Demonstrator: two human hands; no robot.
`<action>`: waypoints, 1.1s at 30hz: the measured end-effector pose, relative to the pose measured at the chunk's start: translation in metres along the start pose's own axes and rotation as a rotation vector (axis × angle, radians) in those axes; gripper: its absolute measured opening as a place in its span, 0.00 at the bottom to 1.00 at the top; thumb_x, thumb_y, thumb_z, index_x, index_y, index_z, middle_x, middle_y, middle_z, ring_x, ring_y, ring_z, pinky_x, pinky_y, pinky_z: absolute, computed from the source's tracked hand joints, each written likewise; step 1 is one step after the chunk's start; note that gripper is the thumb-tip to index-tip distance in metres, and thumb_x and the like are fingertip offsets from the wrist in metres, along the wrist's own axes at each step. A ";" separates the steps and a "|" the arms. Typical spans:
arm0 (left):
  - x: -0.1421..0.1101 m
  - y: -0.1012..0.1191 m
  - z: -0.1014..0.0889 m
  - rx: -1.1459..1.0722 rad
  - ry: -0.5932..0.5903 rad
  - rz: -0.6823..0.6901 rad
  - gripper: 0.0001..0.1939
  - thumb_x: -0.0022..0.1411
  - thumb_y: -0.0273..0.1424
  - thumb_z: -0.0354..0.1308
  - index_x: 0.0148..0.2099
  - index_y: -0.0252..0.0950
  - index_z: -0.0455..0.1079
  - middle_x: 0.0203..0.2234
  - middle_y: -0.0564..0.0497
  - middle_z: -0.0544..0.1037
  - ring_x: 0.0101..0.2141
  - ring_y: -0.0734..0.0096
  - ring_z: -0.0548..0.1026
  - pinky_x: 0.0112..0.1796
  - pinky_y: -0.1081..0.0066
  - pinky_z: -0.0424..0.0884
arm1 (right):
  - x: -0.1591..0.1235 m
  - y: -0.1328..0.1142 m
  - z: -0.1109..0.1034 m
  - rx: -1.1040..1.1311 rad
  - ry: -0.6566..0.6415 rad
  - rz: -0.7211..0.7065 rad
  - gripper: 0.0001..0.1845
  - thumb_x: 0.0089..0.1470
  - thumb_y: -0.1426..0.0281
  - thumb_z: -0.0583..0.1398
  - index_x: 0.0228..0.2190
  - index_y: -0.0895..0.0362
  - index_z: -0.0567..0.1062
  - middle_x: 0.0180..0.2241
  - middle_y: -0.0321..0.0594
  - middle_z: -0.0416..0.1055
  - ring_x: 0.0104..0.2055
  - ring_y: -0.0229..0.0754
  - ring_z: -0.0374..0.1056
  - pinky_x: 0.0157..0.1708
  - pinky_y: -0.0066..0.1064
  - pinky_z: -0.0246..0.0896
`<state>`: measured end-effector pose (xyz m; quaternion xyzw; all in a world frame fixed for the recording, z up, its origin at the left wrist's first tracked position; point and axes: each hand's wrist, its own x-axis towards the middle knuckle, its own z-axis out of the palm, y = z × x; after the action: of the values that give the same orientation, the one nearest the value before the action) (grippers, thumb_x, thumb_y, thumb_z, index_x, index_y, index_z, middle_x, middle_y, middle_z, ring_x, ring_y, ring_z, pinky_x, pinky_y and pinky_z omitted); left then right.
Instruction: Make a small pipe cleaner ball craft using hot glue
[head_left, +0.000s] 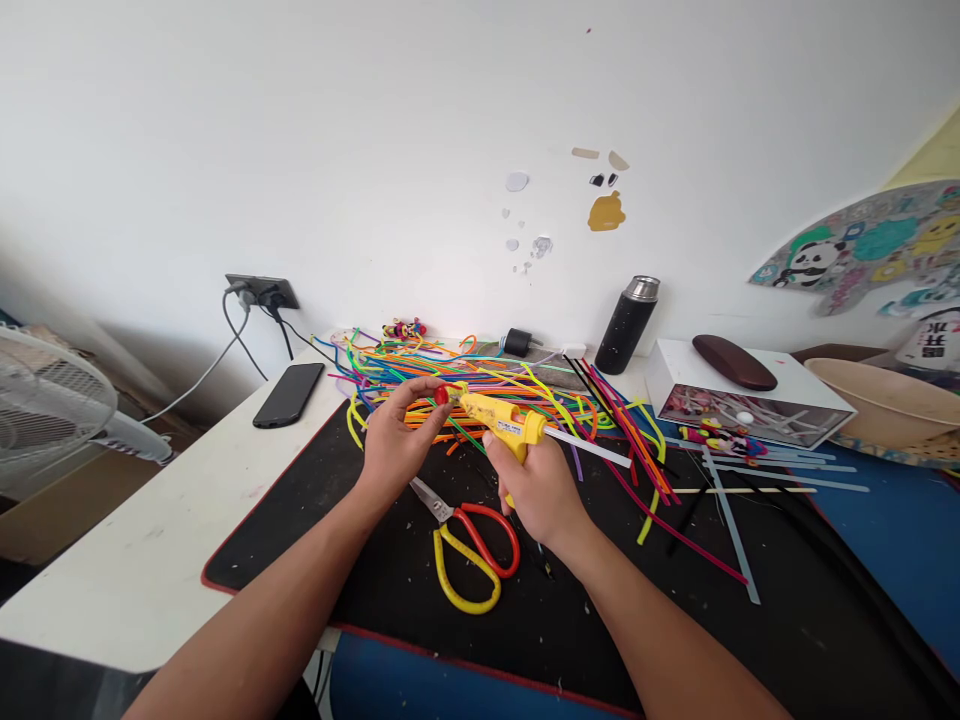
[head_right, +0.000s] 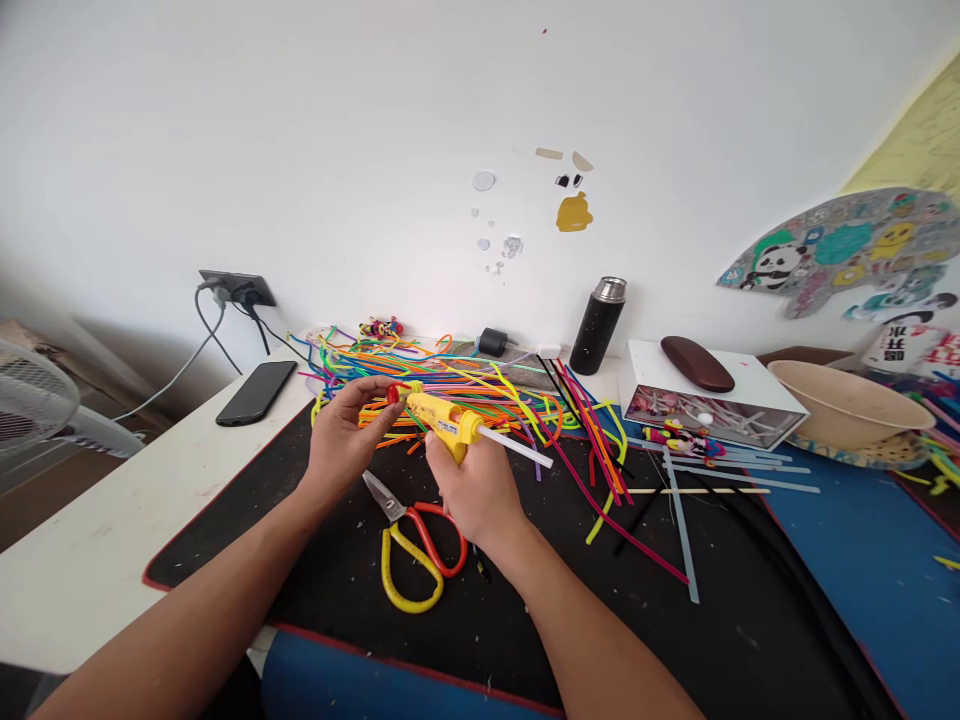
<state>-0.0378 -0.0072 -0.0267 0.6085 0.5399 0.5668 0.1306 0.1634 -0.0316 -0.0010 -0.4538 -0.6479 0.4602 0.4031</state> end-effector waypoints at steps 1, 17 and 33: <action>0.000 0.000 0.000 -0.003 0.001 0.001 0.13 0.64 0.39 0.66 0.49 0.40 0.77 0.43 0.47 0.84 0.44 0.57 0.83 0.48 0.59 0.78 | 0.000 0.000 0.000 -0.002 0.000 0.006 0.18 0.63 0.54 0.58 0.28 0.53 0.69 0.13 0.28 0.62 0.13 0.36 0.61 0.16 0.27 0.57; 0.000 -0.003 0.000 -0.039 0.005 -0.017 0.14 0.63 0.40 0.68 0.49 0.41 0.77 0.43 0.46 0.84 0.45 0.57 0.83 0.49 0.59 0.79 | 0.000 0.000 0.000 0.037 -0.014 0.060 0.18 0.62 0.53 0.60 0.29 0.54 0.71 0.12 0.27 0.61 0.12 0.36 0.60 0.14 0.26 0.56; -0.001 -0.003 0.003 -0.182 -0.097 -0.056 0.14 0.62 0.38 0.68 0.48 0.40 0.78 0.42 0.46 0.84 0.44 0.57 0.82 0.49 0.58 0.78 | 0.008 -0.001 -0.005 0.264 0.079 0.046 0.22 0.60 0.49 0.61 0.26 0.54 0.70 0.13 0.30 0.64 0.13 0.34 0.60 0.15 0.25 0.56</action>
<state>-0.0368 -0.0055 -0.0308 0.6055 0.4961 0.5793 0.2273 0.1657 -0.0225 0.0019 -0.4293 -0.5549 0.5321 0.4739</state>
